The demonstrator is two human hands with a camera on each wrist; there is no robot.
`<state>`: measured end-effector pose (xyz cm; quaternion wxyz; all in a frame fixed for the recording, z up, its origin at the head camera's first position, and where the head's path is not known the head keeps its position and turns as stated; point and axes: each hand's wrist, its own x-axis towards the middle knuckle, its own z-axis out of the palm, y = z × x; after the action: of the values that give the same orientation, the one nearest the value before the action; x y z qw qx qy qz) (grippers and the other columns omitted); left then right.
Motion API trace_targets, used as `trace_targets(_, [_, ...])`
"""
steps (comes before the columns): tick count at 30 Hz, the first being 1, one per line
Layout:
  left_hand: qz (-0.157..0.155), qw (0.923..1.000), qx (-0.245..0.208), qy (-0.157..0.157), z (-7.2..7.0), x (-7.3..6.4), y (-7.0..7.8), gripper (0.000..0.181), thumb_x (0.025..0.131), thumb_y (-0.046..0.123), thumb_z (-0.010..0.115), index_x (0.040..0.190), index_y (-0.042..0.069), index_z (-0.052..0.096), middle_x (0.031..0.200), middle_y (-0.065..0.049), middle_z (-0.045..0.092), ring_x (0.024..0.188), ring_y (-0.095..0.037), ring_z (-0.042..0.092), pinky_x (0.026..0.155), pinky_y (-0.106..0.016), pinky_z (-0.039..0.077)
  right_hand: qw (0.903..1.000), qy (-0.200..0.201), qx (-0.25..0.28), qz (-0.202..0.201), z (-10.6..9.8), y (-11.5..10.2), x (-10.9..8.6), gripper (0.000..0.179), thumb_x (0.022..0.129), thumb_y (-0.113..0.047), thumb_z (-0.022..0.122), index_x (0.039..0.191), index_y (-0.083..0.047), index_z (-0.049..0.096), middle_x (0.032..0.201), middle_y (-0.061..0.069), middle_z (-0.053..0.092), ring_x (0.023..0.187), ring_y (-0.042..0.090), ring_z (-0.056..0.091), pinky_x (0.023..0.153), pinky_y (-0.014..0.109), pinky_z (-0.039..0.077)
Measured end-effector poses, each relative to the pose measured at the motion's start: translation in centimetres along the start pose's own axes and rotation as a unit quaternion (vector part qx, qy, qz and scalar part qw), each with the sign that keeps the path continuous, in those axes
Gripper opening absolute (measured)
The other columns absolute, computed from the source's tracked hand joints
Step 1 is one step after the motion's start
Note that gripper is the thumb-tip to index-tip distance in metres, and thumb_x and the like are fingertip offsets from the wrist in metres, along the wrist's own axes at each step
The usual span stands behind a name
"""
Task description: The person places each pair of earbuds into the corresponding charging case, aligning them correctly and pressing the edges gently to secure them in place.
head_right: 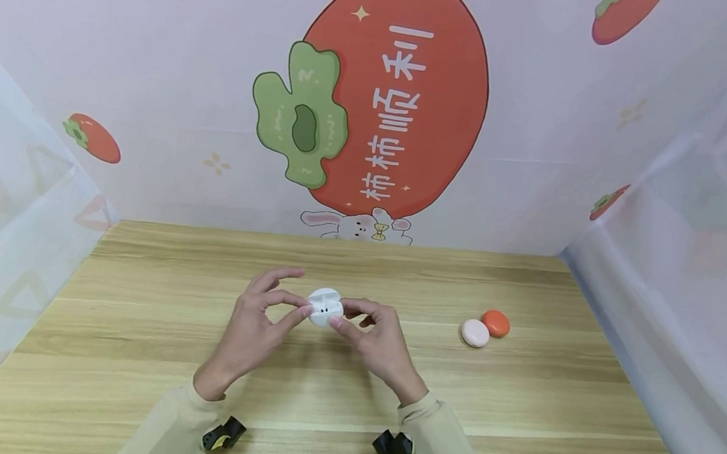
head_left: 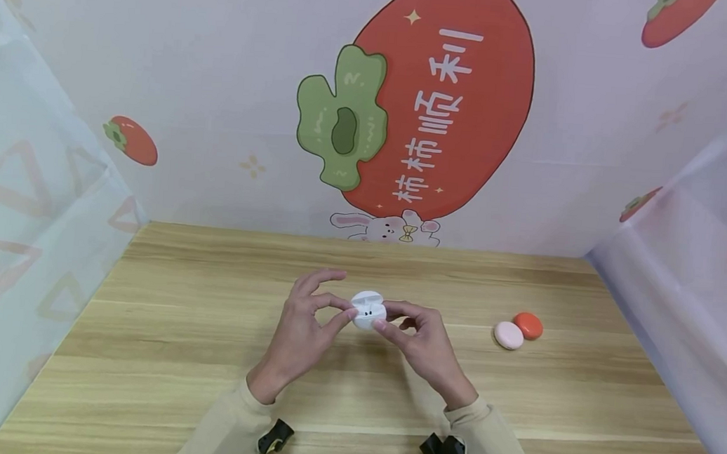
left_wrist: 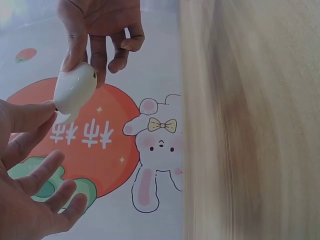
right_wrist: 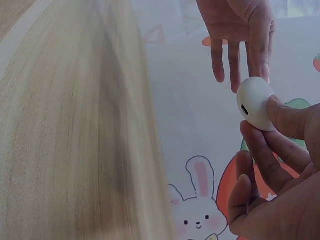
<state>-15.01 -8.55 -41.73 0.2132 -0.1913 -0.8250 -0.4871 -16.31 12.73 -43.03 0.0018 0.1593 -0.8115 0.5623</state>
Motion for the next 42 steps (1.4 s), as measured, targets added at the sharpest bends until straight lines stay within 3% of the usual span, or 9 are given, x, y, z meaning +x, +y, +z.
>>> trace_targets(3, [-0.017,0.9998,-0.009,0.008,-0.2,0.1,0.0,0.007,0.082,0.008,0.085,0.084,0.005,0.079,0.128,-0.01,0.064,0.124,-0.032,0.052,0.1,-0.056,0.042,1.0,0.002,0.0,0.006,0.0,-0.1,-0.1,0.022,0.091,-0.015,0.078,0.112,-0.009,0.078,0.099,0.0,0.073,0.096,0.018,0.062,0.083,0.033,0.047])
trace_targets(8, [-0.079,0.9958,-0.044,0.011,-0.3,0.1,-0.3,0.009,0.087,0.015,0.083,0.091,0.008,0.079,0.127,-0.007,0.064,0.124,-0.03,0.054,0.1,-0.054,0.042,0.9998,0.004,-0.004,0.021,0.0,-0.3,0.0,0.022,0.091,-0.015,0.078,0.112,-0.009,0.078,0.099,0.0,0.073,0.097,0.018,0.062,0.084,0.034,0.047])
trace_targets(13, [-0.139,0.9881,-0.063,-0.021,-0.3,0.1,-0.7,0.025,0.098,0.028,0.07,0.1,0.004,0.078,0.129,-0.011,0.061,0.125,-0.034,0.053,0.101,-0.06,0.042,0.9997,-0.002,-0.004,0.024,0.0,-0.4,-0.1,0.021,0.09,-0.016,0.079,0.11,-0.01,0.078,0.097,0.0,0.073,0.096,0.018,0.062,0.084,0.034,0.047])
trace_targets(18, [-0.173,0.9797,-0.081,-0.061,-0.3,0.1,-0.8,0.038,0.106,0.033,0.056,0.101,0.003,0.079,0.127,-0.012,0.062,0.124,-0.033,0.055,0.1,-0.06,0.045,0.9998,-0.014,-0.001,0.016,0.0,-0.5,-0.2,0.022,0.09,-0.016,0.079,0.111,-0.01,0.078,0.097,-0.001,0.073,0.096,0.018,0.062,0.084,0.034,0.046])
trace_targets(27, [-0.194,0.9683,-0.129,-0.092,-0.2,0.2,-1.0,0.038,0.105,0.029,0.057,0.09,0.002,0.079,0.123,-0.012,0.063,0.121,-0.033,0.057,0.099,-0.057,0.048,0.9993,-0.035,0.005,0.007,0.1,-0.6,-0.3,0.022,0.09,-0.014,0.079,0.112,-0.009,0.078,0.102,-0.001,0.074,0.098,0.018,0.062,0.086,0.036,0.046])
trace_targets(37, [-0.208,0.9635,-0.14,-0.095,-0.4,0.3,-0.7,0.03,0.103,0.024,0.062,0.088,0.004,0.078,0.125,-0.01,0.063,0.123,-0.032,0.056,0.101,-0.057,0.046,0.9992,-0.037,0.001,0.014,0.2,-1.0,-0.3,0.022,0.09,-0.014,0.079,0.111,-0.008,0.078,0.102,-0.001,0.075,0.098,0.019,0.062,0.086,0.036,0.045])
trace_targets(42, [-0.198,0.9682,-0.122,-0.091,-0.4,0.2,-0.6,0.025,0.1,0.023,0.066,0.089,0.005,0.079,0.128,-0.011,0.062,0.125,-0.033,0.054,0.103,-0.062,0.042,0.9993,-0.035,-0.002,0.016,0.3,-1.1,-0.4,0.021,0.09,-0.015,0.079,0.111,-0.008,0.078,0.101,-0.001,0.075,0.097,0.019,0.062,0.086,0.036,0.044])
